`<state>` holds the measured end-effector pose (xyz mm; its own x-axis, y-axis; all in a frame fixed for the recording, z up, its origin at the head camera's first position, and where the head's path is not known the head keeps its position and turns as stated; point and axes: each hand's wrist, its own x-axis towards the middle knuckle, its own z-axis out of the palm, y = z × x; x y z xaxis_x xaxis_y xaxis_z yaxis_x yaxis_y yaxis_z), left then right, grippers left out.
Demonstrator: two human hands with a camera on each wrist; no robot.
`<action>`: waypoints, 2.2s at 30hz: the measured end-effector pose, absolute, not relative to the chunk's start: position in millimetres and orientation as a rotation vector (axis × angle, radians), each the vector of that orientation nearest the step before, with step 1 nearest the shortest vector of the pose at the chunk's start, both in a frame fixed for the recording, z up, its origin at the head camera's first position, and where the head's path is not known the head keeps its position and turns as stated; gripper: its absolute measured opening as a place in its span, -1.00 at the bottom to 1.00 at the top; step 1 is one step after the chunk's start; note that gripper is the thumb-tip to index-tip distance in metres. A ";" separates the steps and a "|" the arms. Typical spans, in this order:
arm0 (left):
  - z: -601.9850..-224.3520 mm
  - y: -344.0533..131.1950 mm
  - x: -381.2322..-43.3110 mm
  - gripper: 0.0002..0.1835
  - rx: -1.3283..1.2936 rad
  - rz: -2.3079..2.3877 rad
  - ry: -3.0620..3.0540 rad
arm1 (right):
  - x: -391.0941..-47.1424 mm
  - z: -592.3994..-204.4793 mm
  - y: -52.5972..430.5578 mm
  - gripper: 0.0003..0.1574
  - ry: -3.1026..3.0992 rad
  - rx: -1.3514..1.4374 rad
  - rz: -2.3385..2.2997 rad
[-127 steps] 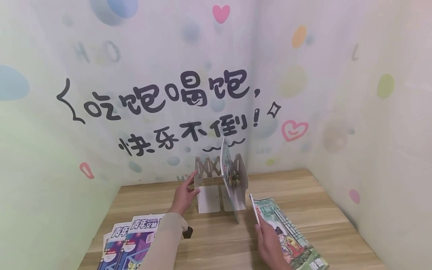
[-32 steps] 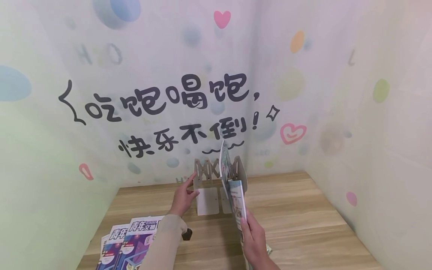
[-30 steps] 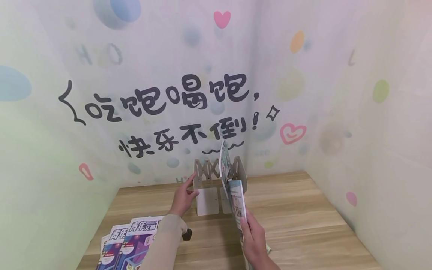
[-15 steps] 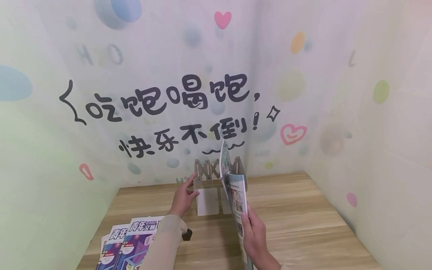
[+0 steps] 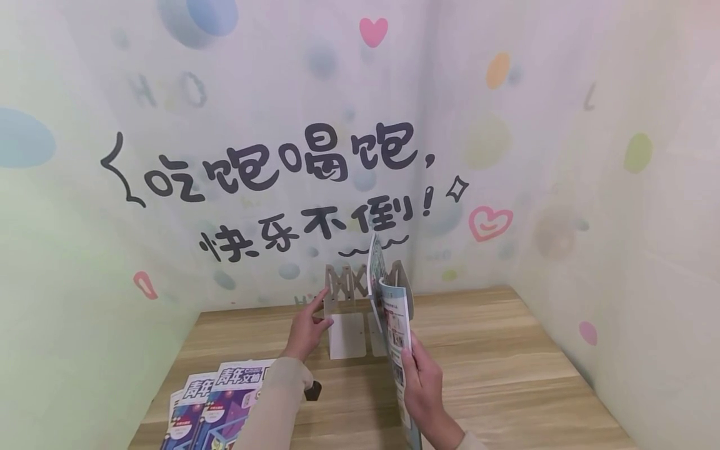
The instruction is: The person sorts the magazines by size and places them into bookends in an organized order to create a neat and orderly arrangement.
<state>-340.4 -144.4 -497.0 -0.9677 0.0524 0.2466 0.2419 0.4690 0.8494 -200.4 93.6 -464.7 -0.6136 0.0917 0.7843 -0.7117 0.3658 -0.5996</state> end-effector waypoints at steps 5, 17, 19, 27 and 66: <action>-496.3 -144.9 -339.9 -0.20 -0.248 -1.513 -2.532 | -206.8 -468.8 94.7 -0.43 -1.865 0.560 1.318; -497.7 -145.0 -339.9 -0.21 -0.263 -1.492 -2.531 | -231.2 -485.9 100.6 -0.44 -1.848 0.570 1.229; -497.7 -144.9 -339.6 -0.21 -0.261 -1.492 -2.533 | -233.8 -486.4 100.9 -0.45 -1.841 0.564 1.214; -496.9 -144.9 -338.6 -0.20 -0.272 -1.493 -2.534 | -245.4 -489.3 102.8 -0.44 -1.827 0.574 1.193; -494.5 -143.8 -336.3 -0.21 -0.241 -1.479 -2.556 | -271.0 -478.3 112.7 -0.73 -1.730 0.401 0.782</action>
<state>-336.3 -143.8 -494.5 -0.9710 0.0504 0.2338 0.2278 0.4926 0.8399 -271.0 112.7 -478.3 -0.3032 0.1251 0.9447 -0.6269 0.7205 -0.2966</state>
